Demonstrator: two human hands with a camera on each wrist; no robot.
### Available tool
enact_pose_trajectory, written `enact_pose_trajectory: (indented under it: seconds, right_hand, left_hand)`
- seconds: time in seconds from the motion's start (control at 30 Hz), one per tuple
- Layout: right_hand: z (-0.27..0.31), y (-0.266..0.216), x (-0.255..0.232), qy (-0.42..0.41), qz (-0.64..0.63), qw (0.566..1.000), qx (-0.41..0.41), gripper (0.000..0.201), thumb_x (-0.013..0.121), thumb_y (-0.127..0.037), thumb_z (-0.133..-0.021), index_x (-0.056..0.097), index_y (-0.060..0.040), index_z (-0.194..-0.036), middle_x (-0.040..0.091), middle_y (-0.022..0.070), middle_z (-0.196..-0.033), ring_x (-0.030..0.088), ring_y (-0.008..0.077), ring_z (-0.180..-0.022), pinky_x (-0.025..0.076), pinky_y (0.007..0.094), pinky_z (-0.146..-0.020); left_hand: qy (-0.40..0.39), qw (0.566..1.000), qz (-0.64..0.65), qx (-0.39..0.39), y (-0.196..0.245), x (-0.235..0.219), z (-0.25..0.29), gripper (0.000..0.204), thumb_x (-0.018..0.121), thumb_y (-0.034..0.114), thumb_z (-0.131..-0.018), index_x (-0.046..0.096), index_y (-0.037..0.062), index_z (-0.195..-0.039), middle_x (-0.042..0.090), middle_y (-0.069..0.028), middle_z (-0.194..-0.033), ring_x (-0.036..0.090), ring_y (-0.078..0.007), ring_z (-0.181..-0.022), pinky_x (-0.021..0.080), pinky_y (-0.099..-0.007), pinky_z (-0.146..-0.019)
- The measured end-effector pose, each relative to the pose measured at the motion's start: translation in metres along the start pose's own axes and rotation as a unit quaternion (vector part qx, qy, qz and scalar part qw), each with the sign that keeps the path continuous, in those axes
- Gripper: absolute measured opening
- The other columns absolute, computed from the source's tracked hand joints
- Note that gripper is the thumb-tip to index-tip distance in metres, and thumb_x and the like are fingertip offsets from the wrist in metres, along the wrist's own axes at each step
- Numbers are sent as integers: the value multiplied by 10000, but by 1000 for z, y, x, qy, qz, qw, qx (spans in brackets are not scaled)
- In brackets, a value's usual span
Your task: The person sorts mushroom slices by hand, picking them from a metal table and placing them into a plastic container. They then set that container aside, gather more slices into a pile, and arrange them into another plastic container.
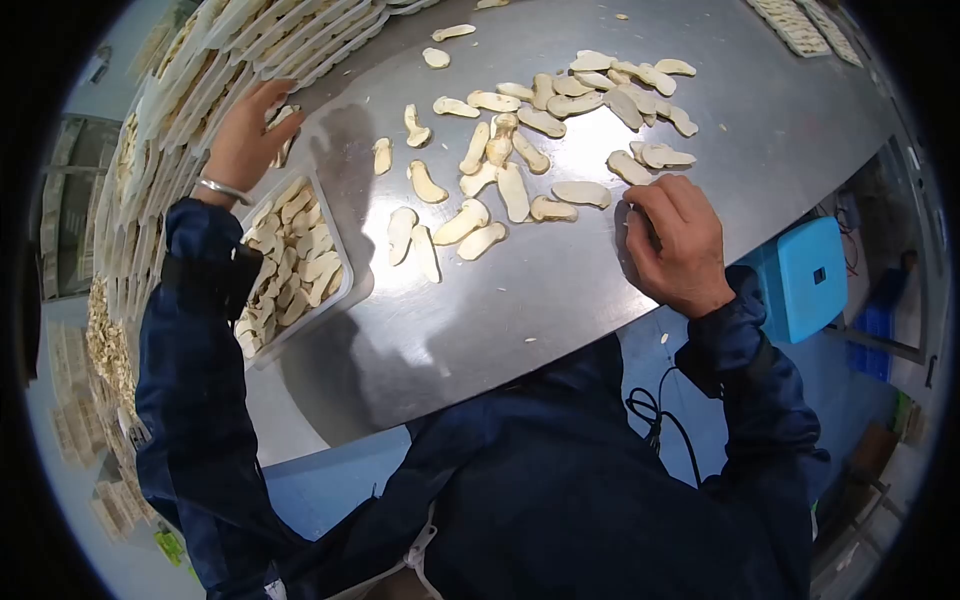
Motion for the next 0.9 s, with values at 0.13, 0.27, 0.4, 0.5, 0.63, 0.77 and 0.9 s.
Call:
enact_pose_trajectory:
  seconds: [0.13, 0.27, 0.4, 0.5, 0.63, 0.77, 0.9]
  right_hand:
    - [-2, -4, 0, 3, 6, 1000, -7, 196, 628, 22, -739, 601, 2, -932, 547, 153, -837, 560, 323, -773, 456, 396, -677]
    - [-2, -6, -3, 5, 1, 1000, -7, 171, 620, 19, -749, 596, -4, -917, 534, 145, -823, 551, 315, -761, 447, 395, -668]
    - [-3, -6, -3, 9, 11, 1000, -9, 158, 617, 17, -753, 593, -7, -907, 529, 138, -810, 549, 302, -749, 440, 392, -654]
    - [-3, -6, -3, 8, 13, 1000, -15, 154, 615, 17, -755, 593, -6, -906, 531, 136, -808, 551, 293, -747, 438, 389, -650]
    - [-3, -6, -4, 6, 15, 1000, -16, 147, 612, 19, -759, 594, -5, -904, 534, 136, -808, 553, 286, -746, 440, 384, -647]
    - [-2, -5, -4, 2, 16, 1000, -15, 141, 612, 16, -763, 596, -9, -901, 540, 136, -810, 553, 283, -747, 445, 377, -648]
    - [-1, -4, -4, 8, 22, 1000, -19, 131, 612, 11, -769, 597, -12, -897, 541, 133, -814, 553, 279, -749, 448, 373, -649]
  left_hand:
    - [-238, 955, 164, -60, 72, 12, 0, 340, 691, 141, -826, 636, 12, -1136, 666, -144, -850, 644, -225, -728, 517, -344, -692]
    - [-217, 962, 144, -87, 87, 35, 2, 369, 725, 217, -797, 637, -24, -1063, 625, -132, -725, 590, -249, -638, 486, -358, -633]
    - [-234, 957, 125, -120, 84, 45, -6, 356, 742, 258, -766, 626, -29, -943, 625, -158, -723, 615, -275, -679, 483, -373, -637]
    - [-237, 957, 119, -117, 84, 54, -8, 306, 732, 212, -738, 617, -10, -914, 636, -174, -744, 631, -305, -716, 488, -392, -662]
    - [-238, 965, 66, -92, 100, 49, -11, 269, 697, 130, -695, 616, 15, -925, 647, -184, -777, 639, -341, -761, 492, -421, -701]
    - [-239, 966, 33, -89, 107, 48, -9, 232, 684, 104, -691, 624, 9, -894, 665, -186, -838, 646, -361, -808, 504, -429, -740]
    - [-245, 958, 106, -105, 97, 45, -7, 253, 716, 103, -683, 618, 6, -894, 622, -140, -738, 619, -287, -701, 483, -383, -654]
Point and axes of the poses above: each hand's wrist, its own z-axis away from the middle knuckle, its own x-axis out of the palm, y = z × x, the point moved 5 cm from there along -z, towards the middle knuckle
